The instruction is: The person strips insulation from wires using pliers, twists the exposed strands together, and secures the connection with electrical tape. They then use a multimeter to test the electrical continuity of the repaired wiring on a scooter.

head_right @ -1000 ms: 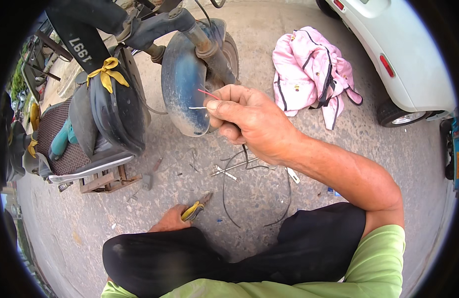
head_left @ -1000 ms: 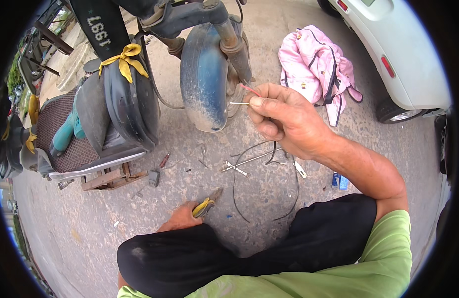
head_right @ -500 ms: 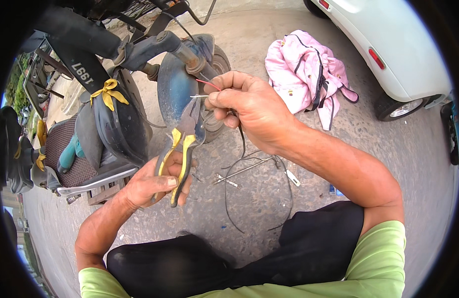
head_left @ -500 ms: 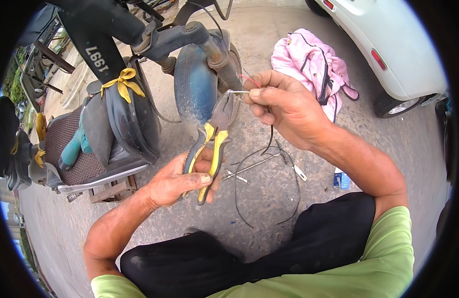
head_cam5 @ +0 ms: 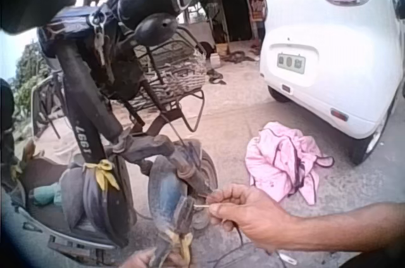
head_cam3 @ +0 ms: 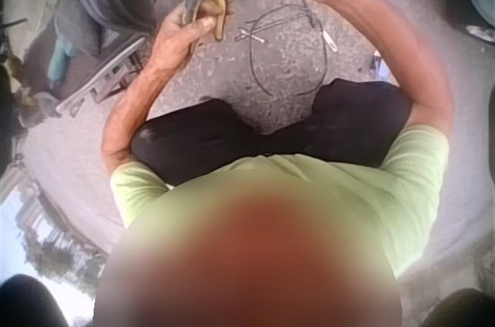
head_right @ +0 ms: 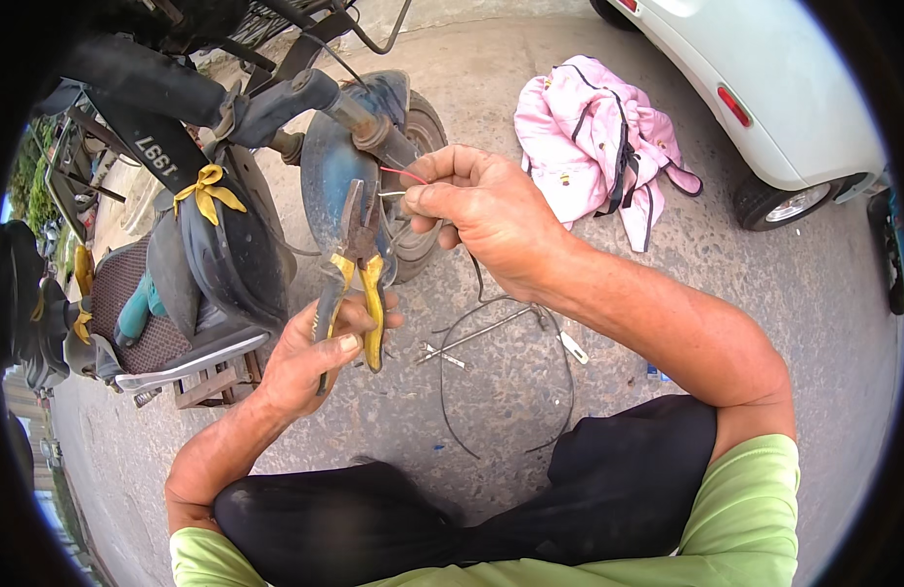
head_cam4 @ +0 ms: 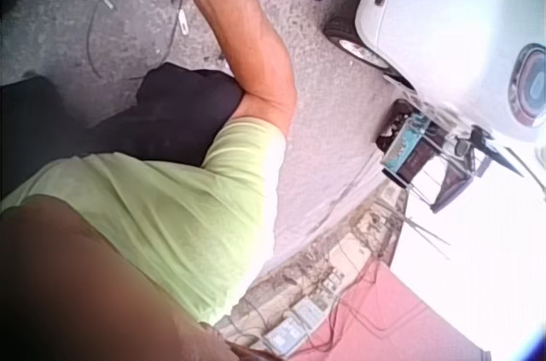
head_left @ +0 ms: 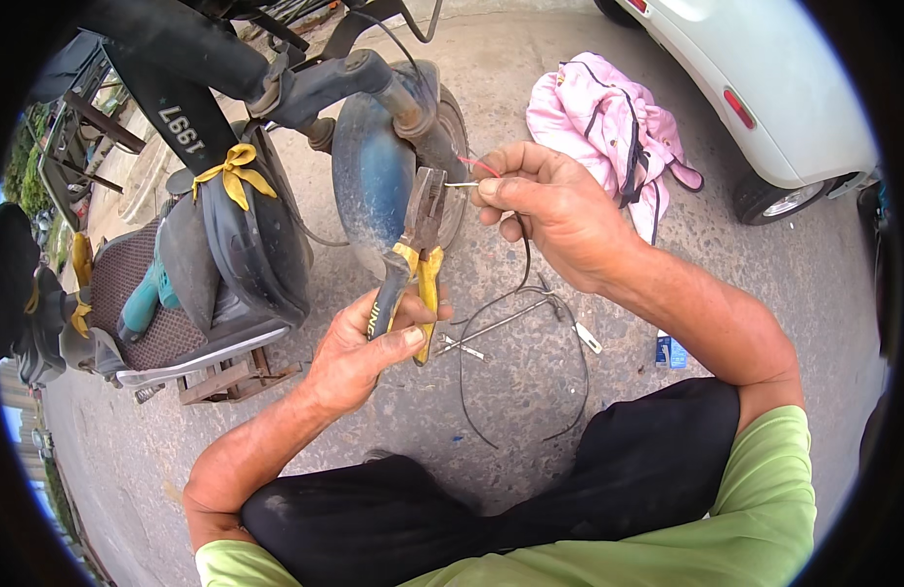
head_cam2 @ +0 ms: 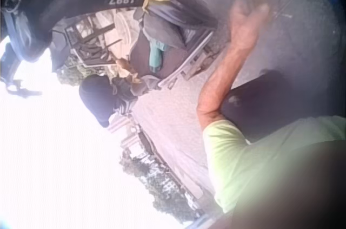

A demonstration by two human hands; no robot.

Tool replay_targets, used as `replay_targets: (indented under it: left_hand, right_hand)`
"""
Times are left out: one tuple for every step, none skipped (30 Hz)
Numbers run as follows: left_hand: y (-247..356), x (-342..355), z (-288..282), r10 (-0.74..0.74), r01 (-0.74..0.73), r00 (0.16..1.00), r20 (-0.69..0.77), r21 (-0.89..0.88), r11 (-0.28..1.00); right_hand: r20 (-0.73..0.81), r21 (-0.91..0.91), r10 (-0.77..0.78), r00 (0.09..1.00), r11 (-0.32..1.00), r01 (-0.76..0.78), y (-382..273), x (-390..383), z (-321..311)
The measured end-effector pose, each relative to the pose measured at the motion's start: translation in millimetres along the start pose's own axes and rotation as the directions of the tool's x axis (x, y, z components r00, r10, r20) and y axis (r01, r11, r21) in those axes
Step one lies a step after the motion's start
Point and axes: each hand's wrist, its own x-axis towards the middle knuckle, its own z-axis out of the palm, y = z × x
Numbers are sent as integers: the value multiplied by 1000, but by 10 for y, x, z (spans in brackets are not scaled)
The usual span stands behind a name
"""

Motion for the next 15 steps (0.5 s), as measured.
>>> replay_targets:
  left_hand:
    - [-12,-9,-18,4,-4,1000,6,27,1000]
    - [-14,-18,-21,-8,9,1000,-11,33,999]
    - [-13,-26,-18,-21,22,999,-28,38,999]
    - [-13,-34,-16,-33,35,998,-46,43,998]
    - [-9,-37,-13,-44,46,998,-48,43,998]
    - [-4,-40,-12,-56,58,997,-51,42,997]
    - [-1,-42,-13,-67,69,996,-55,42,997]
    - [-11,-42,-16,-62,64,997,-47,45,997]
    - [-27,-39,-21,-57,59,998,-40,48,997]
    - [-38,-41,-25,-53,54,998,-33,52,997]
    - [-42,-49,-27,-49,51,998,-33,62,997]
    - [-40,-58,-26,-45,48,998,-34,72,996]
    - [-37,-66,-23,-41,44,999,-34,82,996]
    - [-29,-70,-15,-36,40,999,-39,92,995]
    - [-19,-72,-5,-31,35,999,-44,101,994]
  right_hand:
    - [0,-14,-1,1000,1000,1,5,4,12]
    - [-2,-28,-1,1000,1000,1,11,13,24]
    - [-3,-42,-1,1000,999,1,19,21,40]
    - [-9,-45,-11,1000,999,11,23,22,62]
    - [-14,-51,-23,1000,998,22,12,17,86]
    - [-20,-56,-34,999,998,33,6,18,106]
    - [-25,-54,-44,999,998,43,7,26,117]
    - [-30,-49,-54,998,997,52,21,34,121]
    - [-36,-45,-63,997,997,61,33,42,127]
    - [-16,-69,-54,998,996,53,45,49,138]
    - [2,-91,-44,999,995,44,68,52,147]
    - [19,-113,-34,999,993,36,87,53,156]
    - [26,-121,-23,999,992,26,105,55,169]
    - [32,-130,-13,999,991,17,116,55,186]
    - [38,-138,-3,999,990,8,126,57,199]
